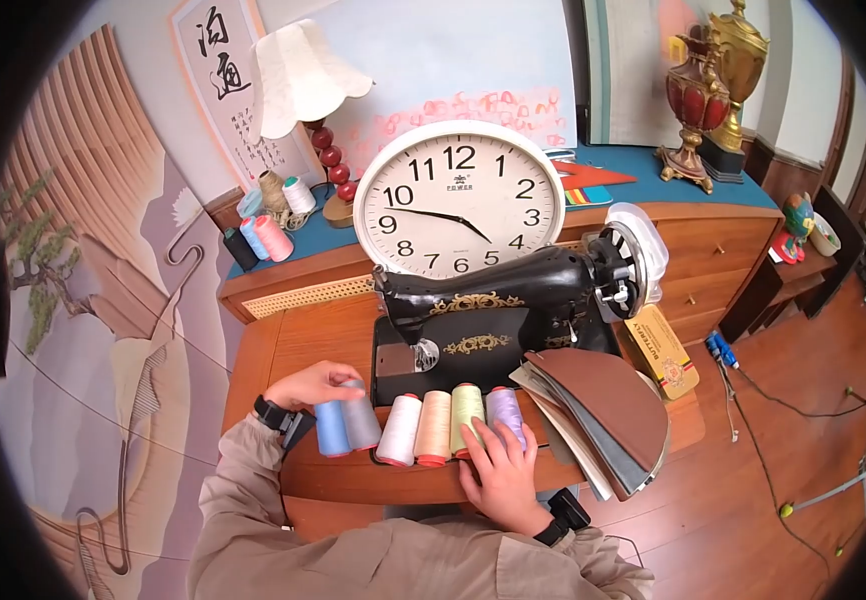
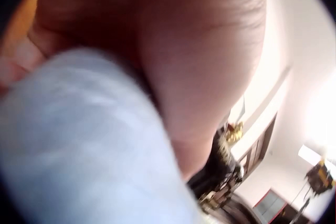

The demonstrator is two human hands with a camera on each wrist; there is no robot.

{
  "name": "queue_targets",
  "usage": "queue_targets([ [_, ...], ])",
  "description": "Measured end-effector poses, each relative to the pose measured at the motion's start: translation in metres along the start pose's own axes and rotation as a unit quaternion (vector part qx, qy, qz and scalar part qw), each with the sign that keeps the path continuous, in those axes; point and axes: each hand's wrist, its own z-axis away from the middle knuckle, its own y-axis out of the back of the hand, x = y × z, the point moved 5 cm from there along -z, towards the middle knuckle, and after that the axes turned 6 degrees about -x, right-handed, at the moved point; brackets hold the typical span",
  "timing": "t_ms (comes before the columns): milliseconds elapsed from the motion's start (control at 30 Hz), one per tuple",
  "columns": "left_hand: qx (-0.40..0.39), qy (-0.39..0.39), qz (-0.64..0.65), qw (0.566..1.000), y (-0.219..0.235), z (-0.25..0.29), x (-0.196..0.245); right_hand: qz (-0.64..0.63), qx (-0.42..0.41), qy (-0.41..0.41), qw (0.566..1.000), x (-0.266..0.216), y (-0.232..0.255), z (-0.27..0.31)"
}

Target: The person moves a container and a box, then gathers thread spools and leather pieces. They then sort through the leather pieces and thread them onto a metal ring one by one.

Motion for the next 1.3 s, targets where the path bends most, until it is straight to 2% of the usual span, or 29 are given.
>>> queue_targets([
  [33, 0.006, -0.061, -0.034, 0.998, 0.010, -0.018, -0.024, -0.007, 0.000, -0.001, 1.000, 0.001, 0.000, 0.001],
  [67, 0.006, -0.063, -0.031, 0.998, 0.005, -0.019, -0.027, -0.013, -0.001, -0.001, 1.000, 0.001, 0.001, 0.001],
  [133, 0.095, -0.136, -0.204, 0.965, -0.001, -0.023, -0.017, -0.007, 0.003, -0.018, 1.000, 0.003, 0.007, 0.001],
  [300, 0.120, -0.146, -0.243, 0.951, -0.031, -0.020, -0.006, 0.036, 0.012, -0.051, 0.998, 0.019, 0.011, 0.003],
  [433, 0.141, -0.159, -0.297, 0.931, -0.032, -0.020, -0.008, 0.055, 0.003, -0.045, 0.997, 0.019, 0.010, 0.003],
  [533, 0.189, -0.182, -0.307, 0.915, -0.007, -0.015, 0.002, 0.053, 0.005, -0.053, 0.997, 0.018, 0.009, 0.001],
  [567, 0.216, -0.173, -0.238, 0.931, 0.010, -0.015, 0.007, 0.055, 0.005, -0.052, 0.997, 0.018, 0.009, 0.001],
  [600, 0.265, -0.180, -0.210, 0.924, 0.031, -0.013, 0.016, 0.061, 0.008, -0.050, 0.997, 0.017, 0.009, 0.001],
  [667, 0.381, -0.218, -0.182, 0.880, 0.085, -0.013, 0.023, 0.063, 0.005, -0.056, 0.996, 0.016, 0.009, 0.000],
  [700, 0.479, -0.298, -0.187, 0.804, 0.112, -0.007, 0.028, 0.063, 0.006, -0.054, 0.997, 0.016, 0.009, 0.000],
  [733, 0.552, -0.306, -0.257, 0.732, 0.141, -0.001, 0.034, 0.064, 0.008, -0.055, 0.996, 0.016, 0.009, 0.000],
  [767, 0.626, -0.268, -0.328, 0.654, 0.166, 0.009, 0.043, 0.064, 0.010, -0.057, 0.996, 0.015, 0.009, 0.000],
  [800, 0.648, -0.229, -0.334, 0.645, 0.197, 0.012, 0.045, 0.064, 0.013, -0.058, 0.996, 0.015, 0.009, 0.000],
  [833, 0.676, -0.209, -0.356, 0.610, 0.223, 0.016, 0.047, 0.065, 0.013, -0.059, 0.996, 0.016, 0.008, 0.000],
  [933, 0.718, -0.170, -0.402, 0.543, 0.275, 0.015, 0.052, 0.076, 0.019, -0.061, 0.995, 0.015, 0.009, -0.002],
  [967, 0.717, -0.175, -0.402, 0.543, 0.289, 0.009, 0.047, 0.074, 0.019, -0.062, 0.995, 0.015, 0.008, -0.001],
  [1033, 0.688, -0.077, -0.446, 0.567, 0.313, -0.007, 0.038, 0.074, 0.021, -0.068, 0.995, 0.016, 0.009, -0.002],
  [1067, 0.685, -0.084, -0.446, 0.570, 0.318, -0.007, 0.039, 0.074, 0.019, -0.069, 0.995, 0.015, 0.009, -0.002],
  [1133, 0.602, -0.069, -0.405, 0.684, 0.327, -0.018, 0.033, 0.077, 0.020, -0.080, 0.994, 0.015, 0.009, -0.001],
  [1167, 0.608, -0.062, -0.418, 0.672, 0.323, -0.019, 0.035, 0.075, 0.020, -0.075, 0.994, 0.015, 0.009, -0.002],
  [1300, 0.595, -0.006, -0.406, 0.694, 0.326, -0.017, 0.039, 0.074, 0.020, -0.070, 0.995, 0.014, 0.011, -0.003],
])
